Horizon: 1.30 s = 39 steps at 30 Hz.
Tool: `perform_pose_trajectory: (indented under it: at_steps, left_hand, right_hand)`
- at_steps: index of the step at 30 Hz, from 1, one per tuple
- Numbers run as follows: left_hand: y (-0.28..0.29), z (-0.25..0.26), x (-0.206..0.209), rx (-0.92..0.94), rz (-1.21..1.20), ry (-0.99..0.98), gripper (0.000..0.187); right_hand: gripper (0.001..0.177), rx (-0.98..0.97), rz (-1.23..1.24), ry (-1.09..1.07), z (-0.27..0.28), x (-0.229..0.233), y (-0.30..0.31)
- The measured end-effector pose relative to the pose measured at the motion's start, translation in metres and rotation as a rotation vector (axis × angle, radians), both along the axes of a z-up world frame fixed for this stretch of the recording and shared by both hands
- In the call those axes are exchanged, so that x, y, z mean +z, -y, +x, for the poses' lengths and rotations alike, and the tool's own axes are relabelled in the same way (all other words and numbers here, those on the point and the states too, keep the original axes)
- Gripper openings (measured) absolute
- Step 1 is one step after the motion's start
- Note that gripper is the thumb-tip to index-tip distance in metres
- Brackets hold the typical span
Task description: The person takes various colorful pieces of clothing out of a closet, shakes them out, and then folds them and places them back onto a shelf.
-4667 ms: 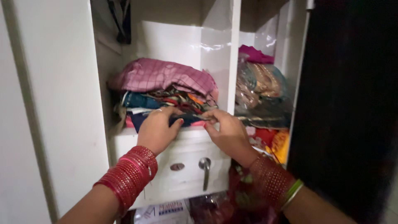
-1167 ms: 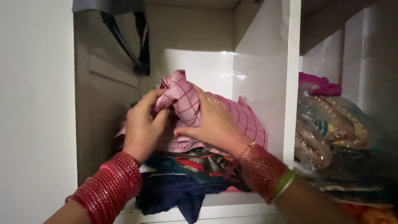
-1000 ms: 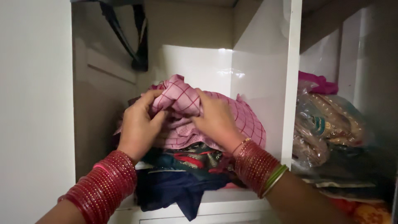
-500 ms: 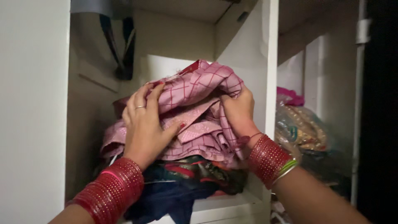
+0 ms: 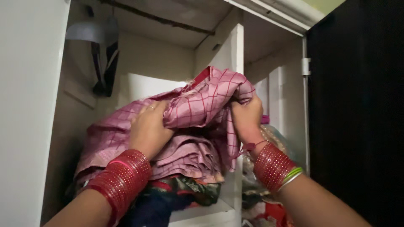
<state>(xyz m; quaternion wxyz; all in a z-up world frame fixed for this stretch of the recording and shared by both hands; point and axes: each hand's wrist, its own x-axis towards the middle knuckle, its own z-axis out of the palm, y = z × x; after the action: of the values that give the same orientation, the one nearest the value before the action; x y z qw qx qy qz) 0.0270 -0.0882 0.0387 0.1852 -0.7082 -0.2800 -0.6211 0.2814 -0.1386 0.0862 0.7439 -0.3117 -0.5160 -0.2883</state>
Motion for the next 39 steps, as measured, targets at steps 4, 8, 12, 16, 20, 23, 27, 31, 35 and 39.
perform_pose_trajectory:
  at_steps: [4,8,12,16,20,23,27,31,35,39]
  left_hand:
    - [0.012,0.008,-0.009,-0.091,0.099,0.026,0.047]
    - [0.042,0.021,-0.006,-0.118,0.072,0.048,0.045]
    - [0.078,0.03,-0.003,-0.106,0.078,0.041,0.036]
    - [0.114,0.035,-0.005,-0.189,0.1,0.082,0.038]
    - [0.149,0.041,-0.009,-0.267,0.131,0.064,0.043]
    - [0.173,0.046,-0.02,-0.3,0.047,0.044,0.039]
    - [0.194,0.05,-0.04,-0.317,0.013,-0.016,0.031]
    - [0.213,0.057,-0.065,-0.34,-0.053,-0.087,0.03]
    - [0.229,0.064,-0.098,-0.331,-0.149,-0.189,0.022]
    - [0.246,0.072,-0.126,-0.502,-0.197,-0.245,0.028]
  right_hand:
    - [0.032,-0.085,-0.011,-0.038,0.012,-0.002,0.038]
    - [0.03,-0.043,-0.037,-0.041,0.02,-0.008,0.079]
    - [0.031,-0.001,-0.032,-0.017,0.029,-0.012,0.114]
    - [0.032,-0.037,-0.064,-0.065,0.027,-0.018,0.159]
    - [0.032,-0.028,-0.098,-0.091,0.026,-0.029,0.197]
    - [0.032,-0.166,-0.129,-0.075,0.034,-0.038,0.224]
    - [0.036,-0.2,-0.172,-0.036,0.039,-0.055,0.256]
    - [0.034,-0.248,-0.259,-0.016,0.043,-0.08,0.286]
    - [0.03,-0.23,-0.353,-0.065,0.046,-0.117,0.313]
    - [0.03,-0.325,-0.43,-0.086,0.047,-0.151,0.346]
